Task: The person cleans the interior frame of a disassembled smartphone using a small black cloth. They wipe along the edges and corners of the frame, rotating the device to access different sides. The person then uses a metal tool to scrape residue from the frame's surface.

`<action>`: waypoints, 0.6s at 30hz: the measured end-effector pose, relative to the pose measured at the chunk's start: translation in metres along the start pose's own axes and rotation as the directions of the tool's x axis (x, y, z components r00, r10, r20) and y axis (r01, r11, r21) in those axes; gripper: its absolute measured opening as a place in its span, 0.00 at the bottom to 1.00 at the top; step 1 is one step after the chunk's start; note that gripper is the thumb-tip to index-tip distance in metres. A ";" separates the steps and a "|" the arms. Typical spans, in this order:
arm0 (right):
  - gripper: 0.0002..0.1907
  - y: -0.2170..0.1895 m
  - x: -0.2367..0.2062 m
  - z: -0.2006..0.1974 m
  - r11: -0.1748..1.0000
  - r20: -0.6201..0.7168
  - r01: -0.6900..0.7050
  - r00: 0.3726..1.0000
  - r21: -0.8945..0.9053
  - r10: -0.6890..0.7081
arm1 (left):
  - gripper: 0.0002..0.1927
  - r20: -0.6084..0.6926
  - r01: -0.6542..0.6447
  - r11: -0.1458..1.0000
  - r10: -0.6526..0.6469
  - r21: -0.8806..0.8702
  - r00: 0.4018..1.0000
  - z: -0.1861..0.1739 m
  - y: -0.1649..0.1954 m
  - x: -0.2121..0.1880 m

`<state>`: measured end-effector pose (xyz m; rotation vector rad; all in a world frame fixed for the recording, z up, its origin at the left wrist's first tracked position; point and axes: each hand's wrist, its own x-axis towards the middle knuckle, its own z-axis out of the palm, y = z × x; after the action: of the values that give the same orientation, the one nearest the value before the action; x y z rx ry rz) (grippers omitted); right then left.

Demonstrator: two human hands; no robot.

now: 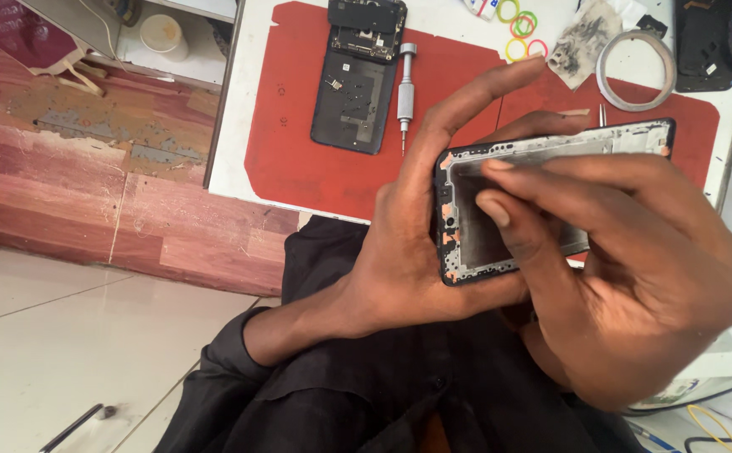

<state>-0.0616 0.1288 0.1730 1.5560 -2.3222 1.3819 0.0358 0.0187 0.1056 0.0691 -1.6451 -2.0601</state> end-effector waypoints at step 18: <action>0.09 0.023 0.000 -0.002 0.987 0.087 0.150 0.984 0.061 -0.155 | 0.43 0.043 0.042 0.996 -0.038 -0.081 0.998 0.003 0.006 0.002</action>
<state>-0.0798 0.1325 0.1590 1.8070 -2.1760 1.3765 0.0346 0.0194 0.1121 0.0320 -1.5929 -2.1704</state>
